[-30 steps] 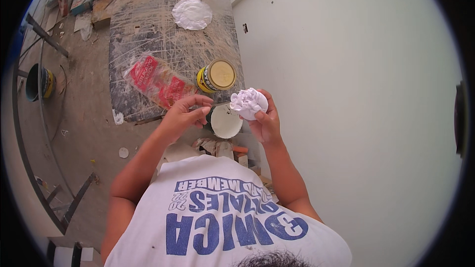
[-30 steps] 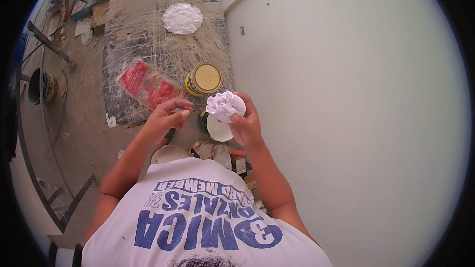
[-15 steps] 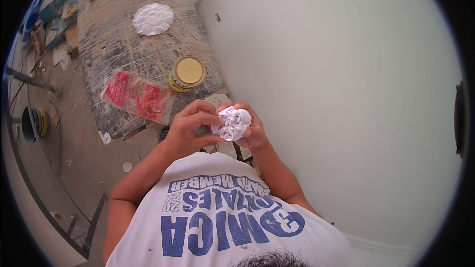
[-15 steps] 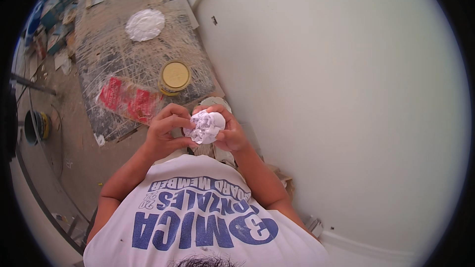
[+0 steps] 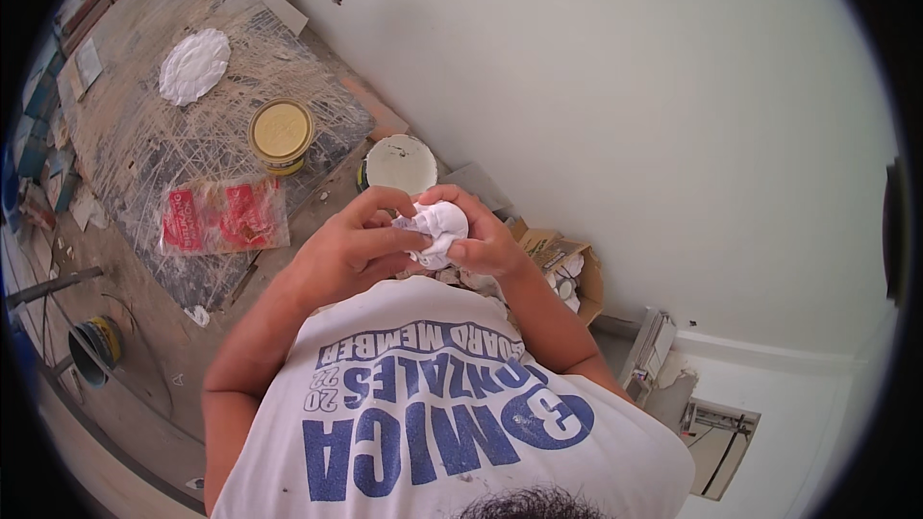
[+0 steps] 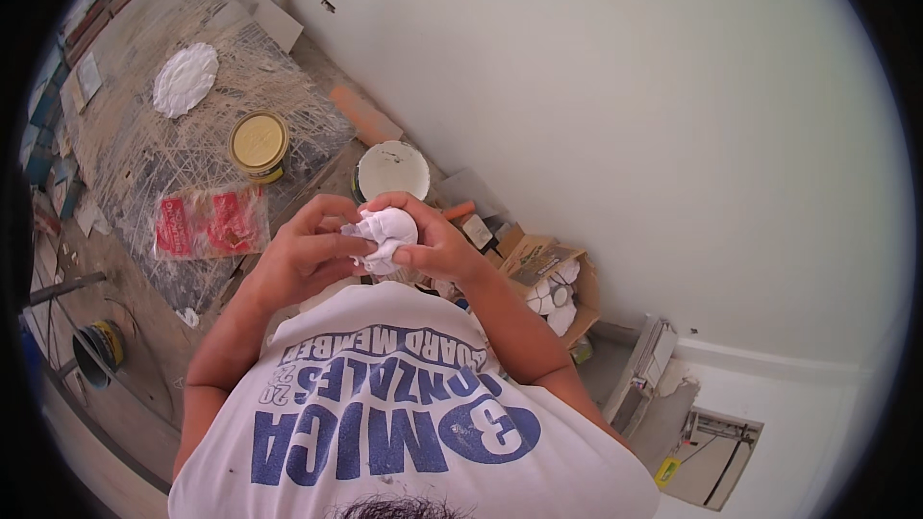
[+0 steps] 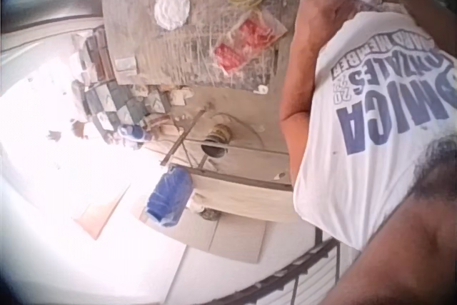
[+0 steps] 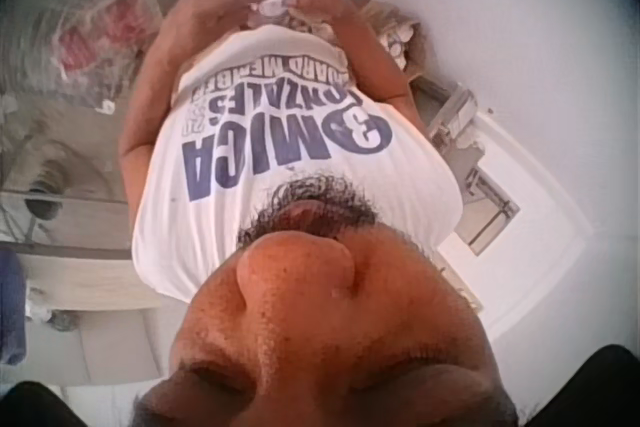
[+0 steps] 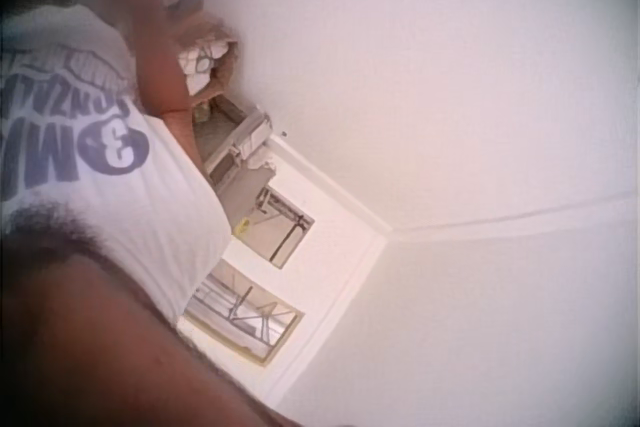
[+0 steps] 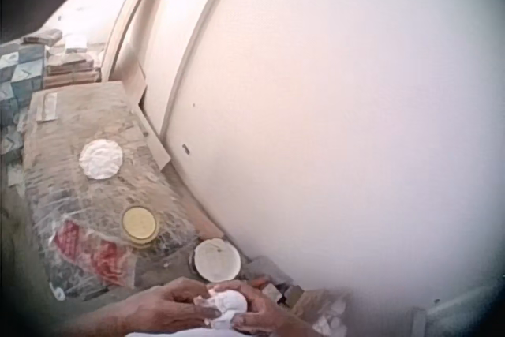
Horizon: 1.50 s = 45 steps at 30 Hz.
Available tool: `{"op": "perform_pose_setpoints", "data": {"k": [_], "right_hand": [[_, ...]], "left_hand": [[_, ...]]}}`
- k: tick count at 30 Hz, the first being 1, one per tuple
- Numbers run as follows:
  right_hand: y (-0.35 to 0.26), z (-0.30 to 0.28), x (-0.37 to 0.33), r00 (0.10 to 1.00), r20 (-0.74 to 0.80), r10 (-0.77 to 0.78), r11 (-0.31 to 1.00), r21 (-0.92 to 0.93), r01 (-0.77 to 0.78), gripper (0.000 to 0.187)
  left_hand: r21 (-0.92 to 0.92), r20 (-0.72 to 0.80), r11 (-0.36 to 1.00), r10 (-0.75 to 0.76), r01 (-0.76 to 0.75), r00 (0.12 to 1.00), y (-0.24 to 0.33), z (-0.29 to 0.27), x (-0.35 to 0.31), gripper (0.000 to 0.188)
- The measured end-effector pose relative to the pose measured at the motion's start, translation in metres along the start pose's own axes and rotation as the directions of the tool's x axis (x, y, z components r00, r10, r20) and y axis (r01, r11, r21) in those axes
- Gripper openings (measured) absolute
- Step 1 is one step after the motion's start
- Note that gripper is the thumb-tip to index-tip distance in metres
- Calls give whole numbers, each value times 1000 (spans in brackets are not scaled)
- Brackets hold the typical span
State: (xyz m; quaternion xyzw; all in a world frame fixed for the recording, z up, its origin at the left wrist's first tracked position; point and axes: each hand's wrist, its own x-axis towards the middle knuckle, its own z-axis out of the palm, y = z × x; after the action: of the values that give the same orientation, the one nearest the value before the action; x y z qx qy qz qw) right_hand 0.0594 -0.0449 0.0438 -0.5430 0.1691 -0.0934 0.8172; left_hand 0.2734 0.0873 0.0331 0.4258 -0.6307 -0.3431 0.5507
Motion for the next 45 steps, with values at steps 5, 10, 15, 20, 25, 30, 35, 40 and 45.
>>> {"op": "perform_pose_setpoints", "data": {"k": [5,10,15,20,25,30,35,40,45], "right_hand": [[0,7,-15,993,-104,48,999,-11,-50,74],[3,3,-25,988,-124,89,988,137,-72,68],[22,-8,-19,990,-125,70,995,84,-60,70],[2,2,-13,969,-95,230,958,195,-208,71],[19,-11,-11,959,-254,124,986,-77,-148,65],[28,-14,-14,923,-375,-84,897,-432,-94,60],[32,-27,-34,871,-394,-293,706,-704,-81,54],[57,-50,-64,778,-424,-463,569,-815,-105,49],[82,-67,-101,734,-576,-361,590,-750,-298,57]], "left_hand": [[-108,9,993,-42,42,999,-16,7,0,43],[-258,62,944,-195,204,979,2,13,8,69],[-9,95,978,-209,210,973,14,8,20,59],[-160,24,948,-275,275,961,-19,22,5,42],[-405,37,809,-452,426,891,-41,36,10,33],[-540,166,612,-596,579,785,-82,54,13,35],[-771,325,334,-527,542,786,-104,92,20,47],[-736,533,158,-463,658,708,-111,137,36,61],[-474,492,290,-696,832,523,-113,196,60,50]]}}
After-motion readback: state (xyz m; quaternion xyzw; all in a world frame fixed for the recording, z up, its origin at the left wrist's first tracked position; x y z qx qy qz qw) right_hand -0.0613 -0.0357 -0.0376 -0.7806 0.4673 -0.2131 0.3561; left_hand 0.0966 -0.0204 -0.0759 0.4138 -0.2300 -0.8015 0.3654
